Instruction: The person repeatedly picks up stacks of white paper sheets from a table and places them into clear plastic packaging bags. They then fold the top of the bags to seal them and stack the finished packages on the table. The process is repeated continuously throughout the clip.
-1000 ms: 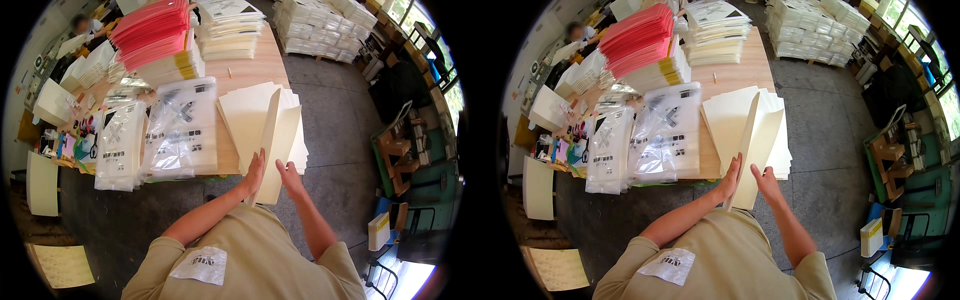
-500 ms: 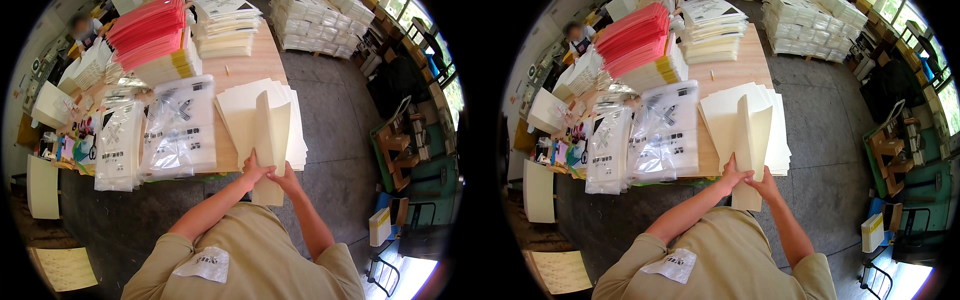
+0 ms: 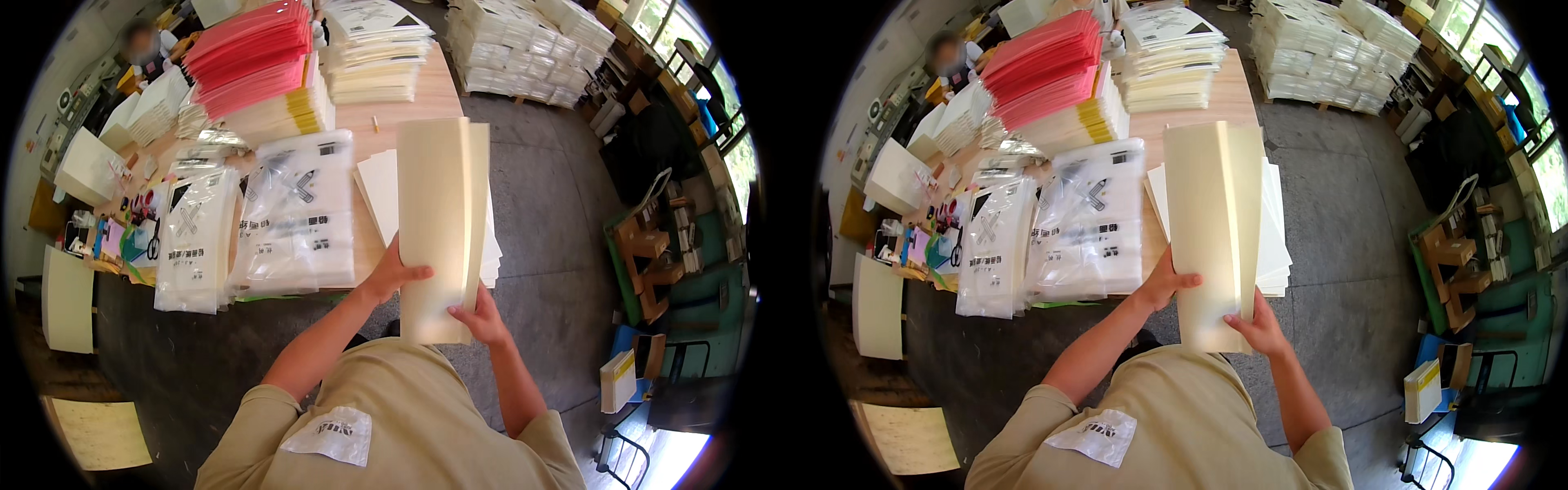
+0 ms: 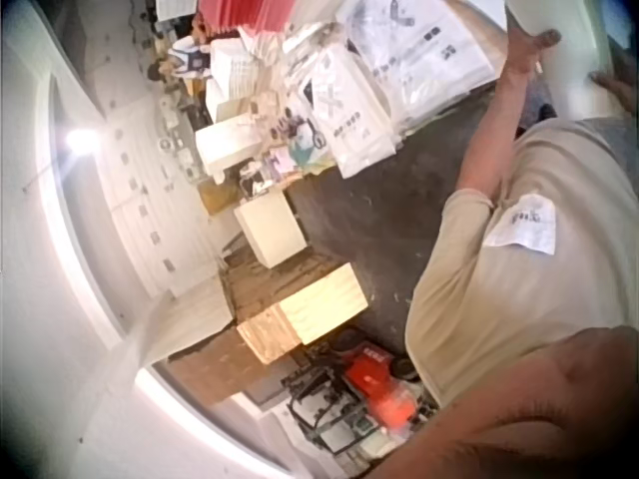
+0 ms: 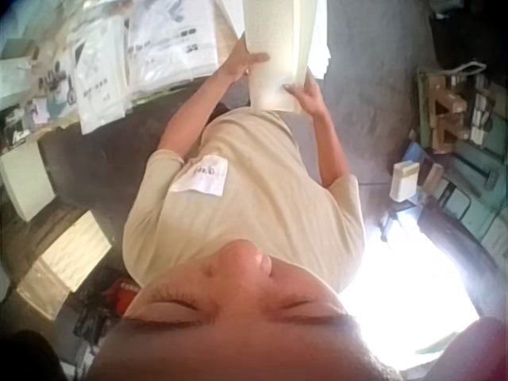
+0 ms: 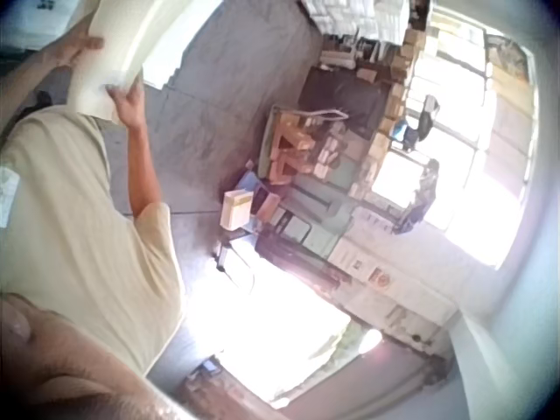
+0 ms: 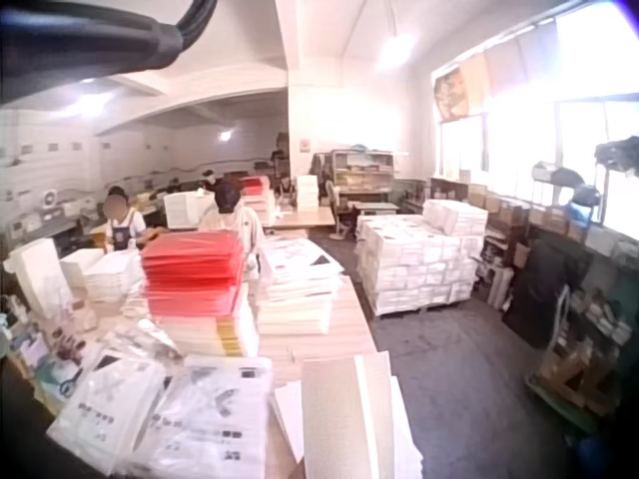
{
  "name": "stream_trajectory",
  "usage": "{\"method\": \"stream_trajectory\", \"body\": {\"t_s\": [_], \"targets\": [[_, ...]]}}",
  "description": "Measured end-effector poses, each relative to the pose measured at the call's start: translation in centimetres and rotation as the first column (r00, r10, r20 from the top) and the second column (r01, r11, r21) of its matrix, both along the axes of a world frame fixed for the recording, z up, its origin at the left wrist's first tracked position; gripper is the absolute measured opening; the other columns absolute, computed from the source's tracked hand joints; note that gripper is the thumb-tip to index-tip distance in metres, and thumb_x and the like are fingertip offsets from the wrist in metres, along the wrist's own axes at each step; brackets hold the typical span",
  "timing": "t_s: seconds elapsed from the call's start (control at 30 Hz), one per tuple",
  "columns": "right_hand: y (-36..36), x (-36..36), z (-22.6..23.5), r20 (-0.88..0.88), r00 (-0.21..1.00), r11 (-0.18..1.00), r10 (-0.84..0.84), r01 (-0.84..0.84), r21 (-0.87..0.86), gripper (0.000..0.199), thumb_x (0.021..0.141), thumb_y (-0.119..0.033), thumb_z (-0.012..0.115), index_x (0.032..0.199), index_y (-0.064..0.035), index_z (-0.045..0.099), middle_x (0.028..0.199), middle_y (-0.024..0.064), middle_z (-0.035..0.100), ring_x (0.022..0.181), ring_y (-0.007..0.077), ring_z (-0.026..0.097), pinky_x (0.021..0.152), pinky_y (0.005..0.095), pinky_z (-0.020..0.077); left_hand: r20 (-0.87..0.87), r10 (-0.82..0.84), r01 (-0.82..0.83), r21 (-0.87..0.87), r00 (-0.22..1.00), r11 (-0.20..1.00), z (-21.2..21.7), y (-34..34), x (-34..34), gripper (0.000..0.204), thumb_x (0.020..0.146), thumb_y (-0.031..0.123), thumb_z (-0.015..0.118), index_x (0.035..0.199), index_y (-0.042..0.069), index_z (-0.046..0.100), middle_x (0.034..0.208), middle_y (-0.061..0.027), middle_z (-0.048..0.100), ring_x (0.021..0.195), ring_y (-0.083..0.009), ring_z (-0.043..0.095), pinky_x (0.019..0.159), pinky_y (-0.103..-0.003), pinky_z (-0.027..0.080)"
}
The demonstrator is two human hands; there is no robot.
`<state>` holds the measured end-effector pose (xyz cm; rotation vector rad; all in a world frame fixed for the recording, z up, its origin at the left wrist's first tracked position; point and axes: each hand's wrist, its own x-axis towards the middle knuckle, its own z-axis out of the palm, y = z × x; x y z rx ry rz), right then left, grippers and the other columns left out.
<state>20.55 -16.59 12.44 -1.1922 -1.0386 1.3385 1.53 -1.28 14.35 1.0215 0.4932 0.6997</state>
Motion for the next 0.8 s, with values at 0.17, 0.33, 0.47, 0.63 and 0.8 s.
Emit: {"method": "stream_trajectory", "body": {"t_s": [0.17, 0.33, 0.47, 0.63, 0.8], "targets": [[3.1, -1.7, 4.9, 0.09, 0.995, 0.997, 0.044, -0.049, 0.059, 0.058, 0.092, -0.014, 0.068, 0.142, -0.0011, 0.042, 0.129, 0.0098, 0.057, 0.118, 0.0169, 0.055, 0.098, 0.033, 0.0457, 0.123, 0.167, -0.174, 0.05, 0.978, 0.983, 2.1, -0.1, -0.7, 0.081, 0.072, 0.015, 0.086, 0.138, 0.004, 0.04, 0.124, -0.0065, 0.056, 0.116, -0.0184, 0.055, 0.098, -0.036, 0.048], [5.9, -4.5, 4.1, 0.223, 0.974, 0.997, -0.05, 0.061, -0.044, 0.036, 0.099, -0.022, 0.061, 0.125, 0.0017, 0.057, 0.105, 0.0078, 0.068, 0.095, 0.0127, 0.062, 0.083, 0.03, 0.0513, 0.088, 0.457, -0.461, 0.042, 0.885, 0.886, 0.4, -1.1, -2.6, 0.072, 0.072, 0.011, 0.086, 0.131, 0.004, 0.045, 0.122, -0.009, 0.059, 0.111, -0.0191, 0.06, 0.093, -0.037, 0.052], [7.0, -6.4, 1.7, 0.178, 0.983, 0.999, -0.05, 0.05, 0.004, 0.031, 0.1, -0.02, 0.059, 0.121, 0.0027, 0.058, 0.101, 0.0063, 0.068, 0.091, 0.0114, 0.062, 0.08, 0.0286, 0.0513, 0.113, 0.596, -0.599, -0.014, 0.795, 0.801, -0.6, -1.9, -4.3, 0.066, 0.072, 0.004, 0.084, 0.125, 0.001, 0.045, 0.115, -0.0096, 0.061, 0.103, -0.0188, 0.062, 0.087, -0.035, 0.054], [8.1, -9.0, 2.6, 0.16, 0.987, 0.996, -0.034, 0.021, 0.084, 0.026, 0.1, -0.012, 0.057, 0.122, 0.0016, 0.058, 0.106, 0.0056, 0.067, 0.098, 0.0097, 0.058, 0.086, 0.0262, 0.0482, 0.056, 0.664, -0.666, 0.094, 0.746, 0.74, -1.7, -2.7, -7.0, 0.076, 0.072, 0.018, 0.087, 0.132, 0.001, 0.042, 0.123, -0.0108, 0.056, 0.115, -0.0197, 0.055, 0.096, -0.037, 0.048], [7.7, -7.8, 3.5, 0.259, 0.958, 0.978, -0.126, 0.076, 0.196, 0.024, 0.099, -0.008, 0.058, 0.12, 0.0027, 0.059, 0.104, 0.0036, 0.066, 0.094, 0.0089, 0.058, 0.083, 0.0244, 0.0471, -0.234, 0.73, -0.318, 0.785, 0.643, 0.531, 0.5, -3.0, -16.3, 0.103, 0.069, 0.05, 0.085, 0.146, 0.003, 0.035, 0.142, -0.0173, 0.043, 0.131, -0.033, 0.043, 0.111, -0.047, 0.032]]}}
